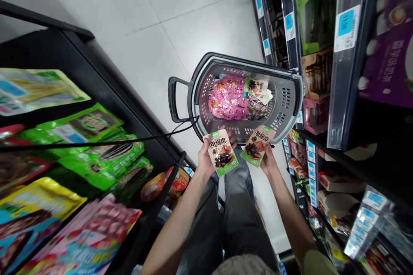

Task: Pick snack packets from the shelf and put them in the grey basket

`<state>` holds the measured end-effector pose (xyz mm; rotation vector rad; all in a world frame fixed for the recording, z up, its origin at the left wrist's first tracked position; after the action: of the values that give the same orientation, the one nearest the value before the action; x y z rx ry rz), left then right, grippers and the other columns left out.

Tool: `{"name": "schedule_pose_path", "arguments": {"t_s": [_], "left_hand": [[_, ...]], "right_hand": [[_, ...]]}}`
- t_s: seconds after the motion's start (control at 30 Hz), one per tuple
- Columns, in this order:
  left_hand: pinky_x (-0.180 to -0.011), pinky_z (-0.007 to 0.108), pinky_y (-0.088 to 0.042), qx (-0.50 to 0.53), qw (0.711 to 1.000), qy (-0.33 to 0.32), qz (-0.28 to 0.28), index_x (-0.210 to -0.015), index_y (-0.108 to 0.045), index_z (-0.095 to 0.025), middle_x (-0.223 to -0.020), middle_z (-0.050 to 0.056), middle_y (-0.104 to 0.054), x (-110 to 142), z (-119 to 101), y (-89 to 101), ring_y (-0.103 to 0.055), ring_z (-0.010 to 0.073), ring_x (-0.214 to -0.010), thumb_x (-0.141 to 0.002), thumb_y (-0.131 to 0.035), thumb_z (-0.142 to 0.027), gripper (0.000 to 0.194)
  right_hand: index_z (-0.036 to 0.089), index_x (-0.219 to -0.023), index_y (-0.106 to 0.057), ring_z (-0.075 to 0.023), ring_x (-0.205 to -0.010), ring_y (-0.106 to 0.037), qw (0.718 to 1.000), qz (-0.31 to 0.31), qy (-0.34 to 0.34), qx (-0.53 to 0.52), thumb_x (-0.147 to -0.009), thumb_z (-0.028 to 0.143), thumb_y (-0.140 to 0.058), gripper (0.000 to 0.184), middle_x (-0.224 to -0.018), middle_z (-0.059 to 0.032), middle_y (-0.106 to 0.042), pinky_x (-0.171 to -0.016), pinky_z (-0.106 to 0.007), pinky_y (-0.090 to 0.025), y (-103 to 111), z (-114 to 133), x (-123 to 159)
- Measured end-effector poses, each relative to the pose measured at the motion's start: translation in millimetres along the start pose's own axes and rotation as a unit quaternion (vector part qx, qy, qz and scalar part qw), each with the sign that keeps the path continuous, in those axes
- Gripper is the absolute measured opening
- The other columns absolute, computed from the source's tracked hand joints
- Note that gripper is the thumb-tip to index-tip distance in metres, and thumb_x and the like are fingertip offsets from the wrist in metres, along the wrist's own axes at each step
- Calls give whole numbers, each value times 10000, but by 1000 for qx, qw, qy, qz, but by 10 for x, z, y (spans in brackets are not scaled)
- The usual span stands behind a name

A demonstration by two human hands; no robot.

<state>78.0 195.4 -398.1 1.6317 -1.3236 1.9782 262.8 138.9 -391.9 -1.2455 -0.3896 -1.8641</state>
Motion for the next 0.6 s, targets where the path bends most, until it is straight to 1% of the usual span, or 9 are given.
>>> {"name": "schedule_pose_path", "arguments": {"t_s": [0.1, 0.27, 0.43, 0.5, 0.6], "left_hand": [[-1110, 531, -484, 1, 1000, -8, -4, -1426, -591, -194, -1346, 155, -704, -31, 2, -44, -623, 372, -1301, -742, -732, -726, 878], [-1110, 522, -488, 9, 1000, 1, 2, -1438, -584, -193, -1365, 145, -696, -89, 31, -93, -618, 377, -1308, -742, -740, -710, 881], [-1119, 520, -481, 4, 1000, 0, 4, -1422, -592, -181, -1355, 154, -699, -117, 29, -81, -615, 380, -1312, -714, -779, -688, 891], [-1122, 518, -479, 5, 1000, -2, 0, -1412, -599, -177, -1348, 157, -703, -125, 32, -78, -611, 382, -1317, -707, -783, -690, 892], [-1123, 520, -478, 6, 1000, 7, 0, -1406, -602, -179, -1345, 157, -705, -142, 57, -95, -604, 388, -1324, -693, -789, -697, 900]], "right_hand": [[295, -1071, -687, -310, -1149, -691, 999, -35, 38, 1, -600, 746, -852, 673, -1190, -57, -752, -1028, -487, -537, -63, -17, -20], [284, -1136, -670, -285, -1144, -689, 998, -40, 53, -7, -663, 701, -835, 652, -1192, -53, -744, -1028, -447, -537, -226, -142, -65], [267, -1136, -682, -251, -1070, -703, 994, -56, 95, 7, -682, 609, -864, 597, -1152, -45, -750, -977, -383, -546, -254, -131, -109], [265, -1156, -679, -254, -1084, -698, 994, -59, 90, 13, -699, 611, -848, 598, -1180, -50, -745, -976, -383, -544, -250, -146, -116], [253, -1160, -683, -266, -1091, -693, 994, -71, 82, 17, -684, 608, -858, 619, -1191, -60, -745, -979, -390, -546, -213, -157, -117]]}}
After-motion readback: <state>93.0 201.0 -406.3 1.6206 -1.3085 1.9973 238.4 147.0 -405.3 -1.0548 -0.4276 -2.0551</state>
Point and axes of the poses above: each hand's wrist, its own x-axis away from the middle knuckle, its own y-axis out of the back of the hand, z = x × y, the point moved 8 cm from there along -x, towards the middle knuckle
